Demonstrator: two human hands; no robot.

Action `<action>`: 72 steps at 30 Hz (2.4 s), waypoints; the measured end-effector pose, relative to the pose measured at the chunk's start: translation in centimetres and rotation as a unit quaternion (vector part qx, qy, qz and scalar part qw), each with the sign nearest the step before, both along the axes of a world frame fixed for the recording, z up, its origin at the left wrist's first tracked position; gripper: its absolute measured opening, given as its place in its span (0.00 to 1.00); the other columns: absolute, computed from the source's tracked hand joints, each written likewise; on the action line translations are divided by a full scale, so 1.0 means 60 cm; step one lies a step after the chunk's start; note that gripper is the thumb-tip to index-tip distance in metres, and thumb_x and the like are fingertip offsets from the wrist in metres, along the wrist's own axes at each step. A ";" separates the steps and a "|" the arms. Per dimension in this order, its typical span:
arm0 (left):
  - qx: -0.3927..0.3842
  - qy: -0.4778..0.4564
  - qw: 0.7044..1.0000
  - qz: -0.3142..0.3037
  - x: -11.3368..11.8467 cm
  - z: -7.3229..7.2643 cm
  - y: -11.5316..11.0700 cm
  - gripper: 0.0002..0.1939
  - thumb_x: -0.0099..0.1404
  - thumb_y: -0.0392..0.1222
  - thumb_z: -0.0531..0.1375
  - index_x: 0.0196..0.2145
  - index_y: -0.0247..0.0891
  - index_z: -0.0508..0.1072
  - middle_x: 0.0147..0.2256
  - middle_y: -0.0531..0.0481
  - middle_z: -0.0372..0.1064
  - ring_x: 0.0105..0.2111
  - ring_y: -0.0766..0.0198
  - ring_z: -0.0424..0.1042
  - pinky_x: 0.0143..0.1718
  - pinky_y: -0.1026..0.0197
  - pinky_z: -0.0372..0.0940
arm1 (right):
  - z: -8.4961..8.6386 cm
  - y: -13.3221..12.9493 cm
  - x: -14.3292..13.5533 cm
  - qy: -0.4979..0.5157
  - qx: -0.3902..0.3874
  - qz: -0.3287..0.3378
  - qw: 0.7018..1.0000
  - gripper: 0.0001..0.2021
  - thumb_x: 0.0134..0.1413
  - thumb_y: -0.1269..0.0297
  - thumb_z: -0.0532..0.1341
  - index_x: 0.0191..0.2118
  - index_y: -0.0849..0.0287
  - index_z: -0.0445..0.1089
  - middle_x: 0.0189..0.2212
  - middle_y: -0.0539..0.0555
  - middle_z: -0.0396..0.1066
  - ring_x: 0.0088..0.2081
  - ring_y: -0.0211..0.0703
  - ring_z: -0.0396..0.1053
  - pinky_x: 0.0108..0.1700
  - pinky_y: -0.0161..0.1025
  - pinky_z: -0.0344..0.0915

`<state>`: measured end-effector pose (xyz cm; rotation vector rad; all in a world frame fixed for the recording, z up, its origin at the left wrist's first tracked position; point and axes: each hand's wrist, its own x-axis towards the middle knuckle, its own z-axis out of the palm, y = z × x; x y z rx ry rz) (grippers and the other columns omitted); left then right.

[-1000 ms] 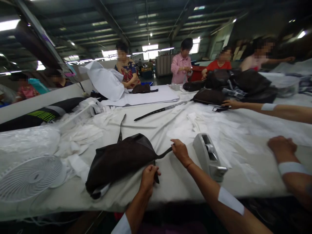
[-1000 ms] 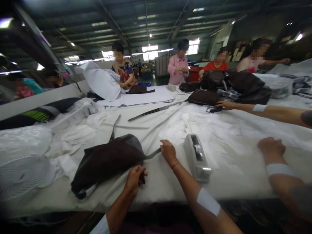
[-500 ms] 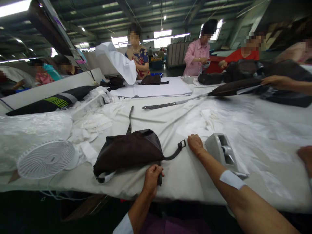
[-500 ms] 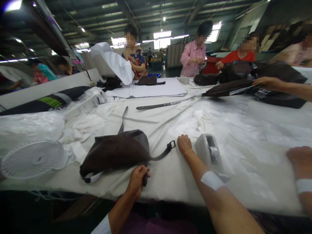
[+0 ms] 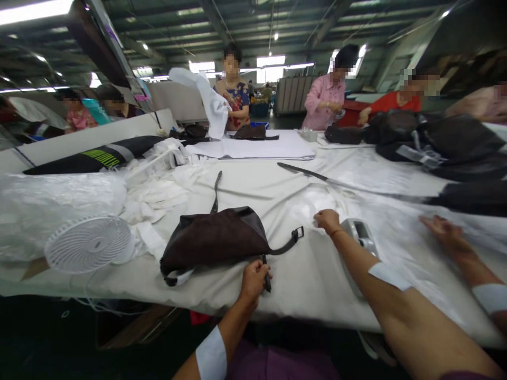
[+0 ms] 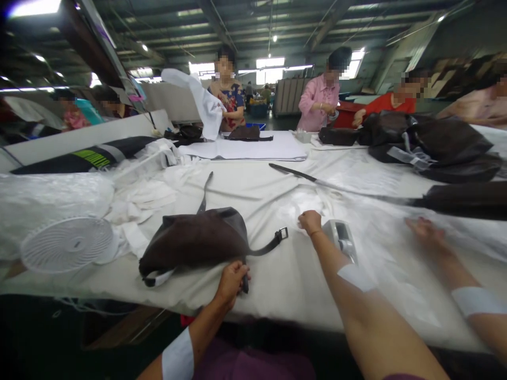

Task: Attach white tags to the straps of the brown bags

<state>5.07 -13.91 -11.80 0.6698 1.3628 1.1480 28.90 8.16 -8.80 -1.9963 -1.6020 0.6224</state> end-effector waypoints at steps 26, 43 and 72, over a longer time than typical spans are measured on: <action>0.082 0.032 0.995 0.050 0.066 0.053 -0.037 0.08 0.52 0.41 0.61 0.20 0.36 0.66 0.20 0.54 0.60 0.23 0.70 0.56 0.27 0.66 0.53 | 0.016 -0.376 -0.144 0.632 0.006 0.045 0.774 0.14 0.42 0.60 0.66 0.38 0.58 0.72 0.36 0.54 0.72 0.35 0.39 0.67 0.34 0.37 0.65; 0.078 -0.002 0.997 -0.008 0.026 0.079 -0.110 0.17 0.48 0.48 0.66 0.21 0.35 0.63 0.19 0.57 0.52 0.21 0.72 0.49 0.23 0.66 0.45 | 0.006 -0.379 -0.149 0.589 -0.004 -0.043 0.807 0.14 0.39 0.56 0.68 0.25 0.59 0.65 0.19 0.44 0.61 0.22 0.33 0.58 0.23 0.33 0.58; 0.018 -0.048 0.982 -0.183 -0.027 0.100 -0.096 0.19 0.46 0.47 0.66 0.22 0.37 0.60 0.19 0.59 0.56 0.18 0.74 0.53 0.21 0.68 0.48 | 0.033 -0.414 -0.125 0.419 -0.039 0.385 0.821 0.26 0.53 0.62 0.62 0.57 0.51 0.56 0.40 0.53 0.67 0.38 0.41 0.68 0.39 0.38 0.66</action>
